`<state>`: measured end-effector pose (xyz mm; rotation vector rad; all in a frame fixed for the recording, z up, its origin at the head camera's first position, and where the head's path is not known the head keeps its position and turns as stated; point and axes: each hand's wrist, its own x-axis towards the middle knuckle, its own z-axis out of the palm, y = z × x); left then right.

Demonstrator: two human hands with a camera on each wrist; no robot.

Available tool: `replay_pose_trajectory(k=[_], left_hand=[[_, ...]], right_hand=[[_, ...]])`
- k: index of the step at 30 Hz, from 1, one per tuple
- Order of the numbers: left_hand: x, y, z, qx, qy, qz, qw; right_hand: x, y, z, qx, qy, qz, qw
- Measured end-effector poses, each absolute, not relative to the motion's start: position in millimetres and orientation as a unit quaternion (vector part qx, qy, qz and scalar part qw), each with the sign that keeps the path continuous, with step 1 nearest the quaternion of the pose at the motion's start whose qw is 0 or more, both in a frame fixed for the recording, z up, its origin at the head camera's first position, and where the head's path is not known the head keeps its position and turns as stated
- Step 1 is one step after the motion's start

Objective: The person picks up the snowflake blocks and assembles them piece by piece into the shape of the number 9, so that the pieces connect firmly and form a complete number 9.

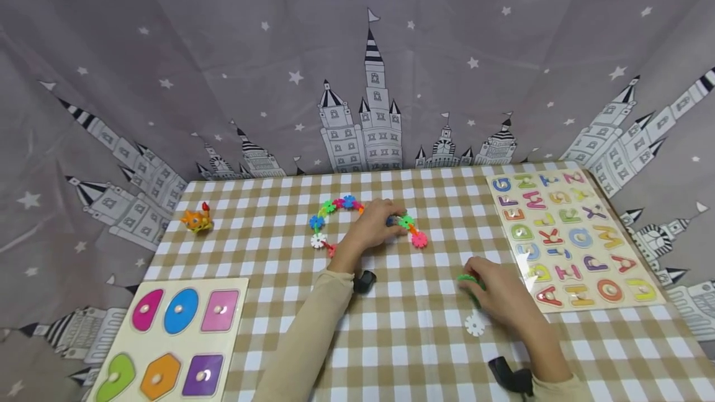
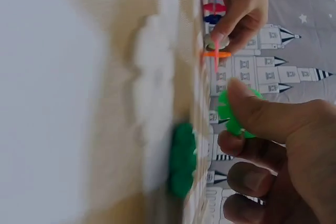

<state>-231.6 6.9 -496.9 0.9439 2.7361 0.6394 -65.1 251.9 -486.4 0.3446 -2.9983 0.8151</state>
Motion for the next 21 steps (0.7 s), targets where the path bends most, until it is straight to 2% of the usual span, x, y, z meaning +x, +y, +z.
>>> replay_pose_trajectory(k=[11, 15, 21], left_hand=[[-219, 17, -483, 0.384, 0.899, 0.185, 0.102], [-217, 18, -487, 0.390, 0.899, 0.172, 0.103], [-218, 18, -489, 0.392, 0.897, 0.181, 0.095]], right_hand=[[-100, 217, -481, 0.083, -0.956, 0.282, 0.025], [-106, 204, -486, 0.076, -0.948, 0.310, 0.019], [-110, 191, -494, 0.061, -0.952, 0.297, 0.049]])
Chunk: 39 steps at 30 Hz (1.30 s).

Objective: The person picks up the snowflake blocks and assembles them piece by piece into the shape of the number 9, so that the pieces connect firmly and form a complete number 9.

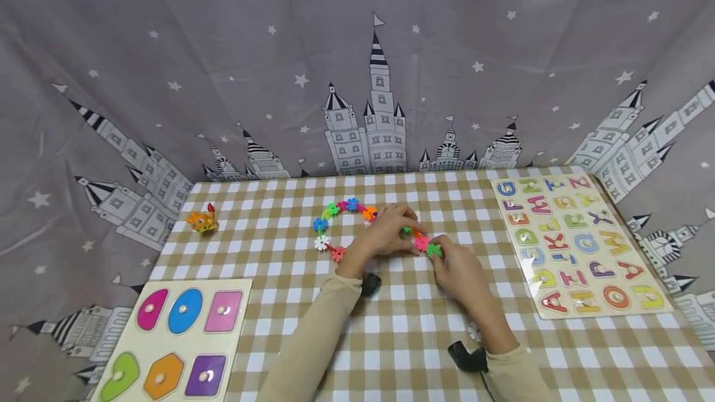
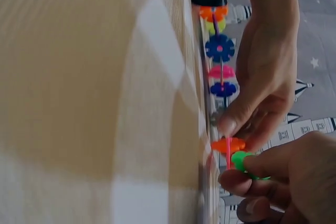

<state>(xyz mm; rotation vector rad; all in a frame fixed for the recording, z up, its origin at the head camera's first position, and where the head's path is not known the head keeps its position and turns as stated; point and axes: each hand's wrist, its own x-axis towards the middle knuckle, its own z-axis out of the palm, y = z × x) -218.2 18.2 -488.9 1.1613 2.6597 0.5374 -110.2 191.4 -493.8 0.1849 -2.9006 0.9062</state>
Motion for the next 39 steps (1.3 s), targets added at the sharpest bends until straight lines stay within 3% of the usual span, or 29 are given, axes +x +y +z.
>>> replay_pose_trajectory(k=[12, 23, 39], left_hand=[[-220, 20, -493, 0.408, 0.887, 0.196, 0.086], [-220, 19, -494, 0.402, 0.885, 0.204, 0.115], [-220, 17, -496, 0.442, 0.854, 0.247, 0.120]], right_hand=[[-110, 190, -499, 0.042, -0.949, 0.305, 0.064], [-111, 187, -500, 0.054, -0.947, 0.309, 0.065], [-111, 180, -510, 0.080, -0.940, 0.297, 0.150]])
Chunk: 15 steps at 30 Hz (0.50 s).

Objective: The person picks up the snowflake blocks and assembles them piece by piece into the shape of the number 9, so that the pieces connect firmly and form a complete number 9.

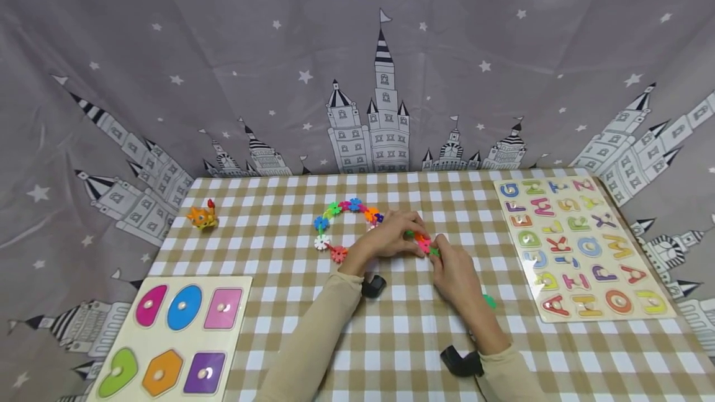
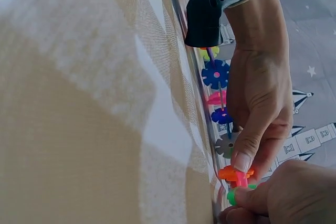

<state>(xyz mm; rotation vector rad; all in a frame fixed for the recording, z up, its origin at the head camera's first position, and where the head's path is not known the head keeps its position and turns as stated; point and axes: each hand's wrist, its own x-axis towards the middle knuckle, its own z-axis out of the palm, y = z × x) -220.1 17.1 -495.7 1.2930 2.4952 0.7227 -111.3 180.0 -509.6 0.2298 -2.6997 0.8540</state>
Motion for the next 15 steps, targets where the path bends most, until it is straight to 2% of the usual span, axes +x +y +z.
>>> replay_pose_trajectory(k=[5, 10, 15], left_hand=[[-219, 19, -495, 0.443, 0.852, 0.246, 0.131], [-220, 21, -498, 0.433, 0.859, 0.237, 0.136], [-223, 20, -498, 0.406, 0.871, 0.244, 0.131]], right_hand=[[-108, 182, -510, 0.064, -0.939, 0.311, 0.132], [-106, 194, -508, 0.041, -0.932, 0.353, 0.068], [-96, 225, -497, 0.069, -0.932, 0.355, 0.025]])
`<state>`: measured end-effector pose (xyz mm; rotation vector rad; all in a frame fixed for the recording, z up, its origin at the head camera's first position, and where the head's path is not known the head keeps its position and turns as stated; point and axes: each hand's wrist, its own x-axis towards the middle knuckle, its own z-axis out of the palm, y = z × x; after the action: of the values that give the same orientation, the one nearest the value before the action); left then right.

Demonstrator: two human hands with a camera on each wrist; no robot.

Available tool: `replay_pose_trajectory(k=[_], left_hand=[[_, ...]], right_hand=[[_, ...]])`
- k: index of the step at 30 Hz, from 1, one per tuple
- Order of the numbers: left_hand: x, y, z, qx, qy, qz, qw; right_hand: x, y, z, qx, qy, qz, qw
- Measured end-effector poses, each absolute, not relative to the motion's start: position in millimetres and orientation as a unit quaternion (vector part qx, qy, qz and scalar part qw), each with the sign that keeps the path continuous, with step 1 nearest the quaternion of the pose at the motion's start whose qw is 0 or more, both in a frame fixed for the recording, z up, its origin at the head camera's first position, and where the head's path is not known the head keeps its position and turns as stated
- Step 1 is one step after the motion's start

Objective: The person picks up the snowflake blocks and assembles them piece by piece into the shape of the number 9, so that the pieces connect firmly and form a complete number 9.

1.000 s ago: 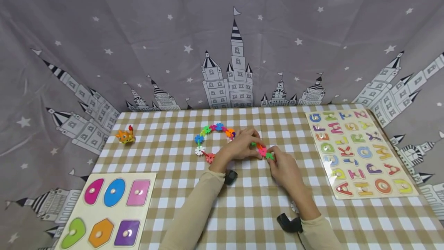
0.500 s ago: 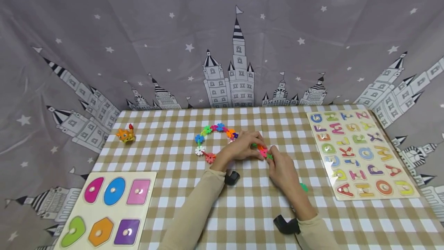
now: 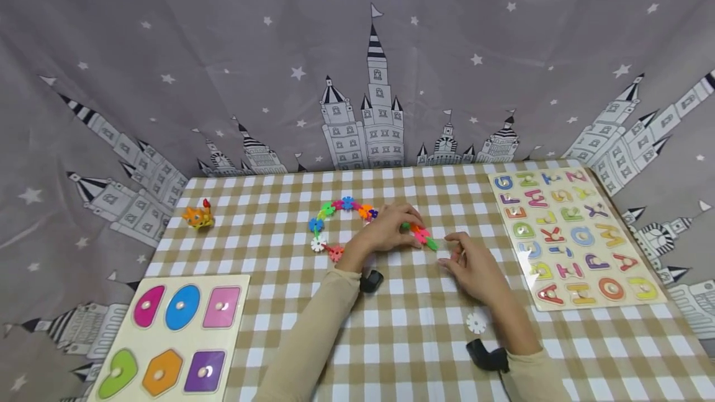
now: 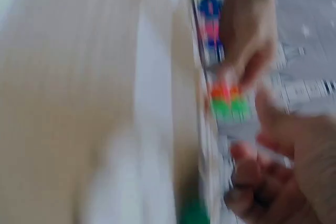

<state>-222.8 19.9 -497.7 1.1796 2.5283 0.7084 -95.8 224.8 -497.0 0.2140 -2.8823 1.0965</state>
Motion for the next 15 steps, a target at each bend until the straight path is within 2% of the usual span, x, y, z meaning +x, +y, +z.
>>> replay_pose_trajectory(k=[7, 15], left_hand=[[-225, 19, -497, 0.395, 0.868, 0.263, 0.147], [-225, 20, -497, 0.401, 0.864, 0.268, 0.143]], right_hand=[[-72, 274, -489, 0.126, -0.926, 0.344, -0.088], [-61, 282, -480, 0.151, -0.935, 0.298, -0.119]])
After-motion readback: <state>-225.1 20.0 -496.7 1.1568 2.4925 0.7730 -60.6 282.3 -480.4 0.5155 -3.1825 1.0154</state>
